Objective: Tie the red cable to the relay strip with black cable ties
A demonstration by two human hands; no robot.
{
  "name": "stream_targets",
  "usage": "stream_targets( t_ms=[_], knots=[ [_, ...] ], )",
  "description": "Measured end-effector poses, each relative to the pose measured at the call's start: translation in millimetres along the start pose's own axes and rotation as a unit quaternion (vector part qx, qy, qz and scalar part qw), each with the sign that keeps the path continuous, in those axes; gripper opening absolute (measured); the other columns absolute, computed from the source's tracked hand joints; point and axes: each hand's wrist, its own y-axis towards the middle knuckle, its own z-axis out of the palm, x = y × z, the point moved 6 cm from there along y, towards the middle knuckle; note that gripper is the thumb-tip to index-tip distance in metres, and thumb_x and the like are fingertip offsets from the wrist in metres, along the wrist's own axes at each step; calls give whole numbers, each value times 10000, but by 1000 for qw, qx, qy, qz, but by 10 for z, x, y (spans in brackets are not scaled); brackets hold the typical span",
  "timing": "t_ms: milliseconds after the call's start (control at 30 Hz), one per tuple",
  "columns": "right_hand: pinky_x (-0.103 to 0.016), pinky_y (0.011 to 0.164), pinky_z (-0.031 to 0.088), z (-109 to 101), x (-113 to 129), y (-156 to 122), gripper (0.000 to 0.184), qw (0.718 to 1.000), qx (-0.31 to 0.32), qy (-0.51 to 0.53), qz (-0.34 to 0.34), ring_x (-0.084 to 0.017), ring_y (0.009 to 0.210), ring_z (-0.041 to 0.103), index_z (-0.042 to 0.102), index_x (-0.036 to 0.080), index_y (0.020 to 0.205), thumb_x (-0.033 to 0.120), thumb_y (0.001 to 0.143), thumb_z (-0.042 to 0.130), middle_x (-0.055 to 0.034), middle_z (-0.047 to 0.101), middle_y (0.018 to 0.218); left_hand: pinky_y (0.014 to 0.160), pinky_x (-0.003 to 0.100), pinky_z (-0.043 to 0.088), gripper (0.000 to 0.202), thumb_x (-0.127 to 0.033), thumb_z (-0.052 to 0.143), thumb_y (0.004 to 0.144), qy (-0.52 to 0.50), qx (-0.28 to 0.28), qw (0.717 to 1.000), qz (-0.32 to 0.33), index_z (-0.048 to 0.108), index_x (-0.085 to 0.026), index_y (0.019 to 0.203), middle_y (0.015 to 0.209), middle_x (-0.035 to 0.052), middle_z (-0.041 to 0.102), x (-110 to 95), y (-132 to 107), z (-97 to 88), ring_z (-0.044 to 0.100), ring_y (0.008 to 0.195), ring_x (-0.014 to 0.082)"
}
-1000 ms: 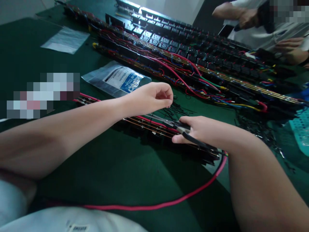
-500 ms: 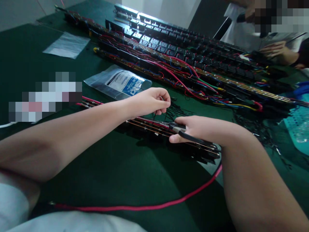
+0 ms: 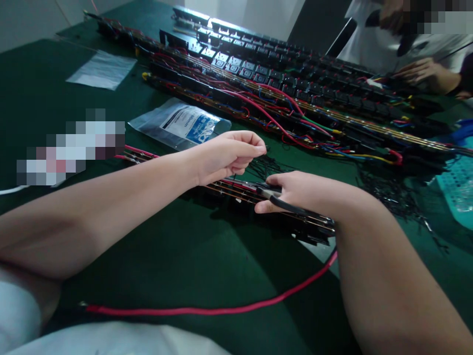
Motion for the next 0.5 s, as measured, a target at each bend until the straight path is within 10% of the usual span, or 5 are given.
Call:
stream_targets(
  t_ms=[500],
  knots=[
    [-302,480,368,-60,-46,-10,594,998,-58,-26,-18,-206,609,616,720,241,811,800,618,659,-46,700,726,451,193,194,179,-56,519,911,20,-29,997,69,526,-151,760,552,-86,347,4,62,-63,279,439,27]
  ],
)
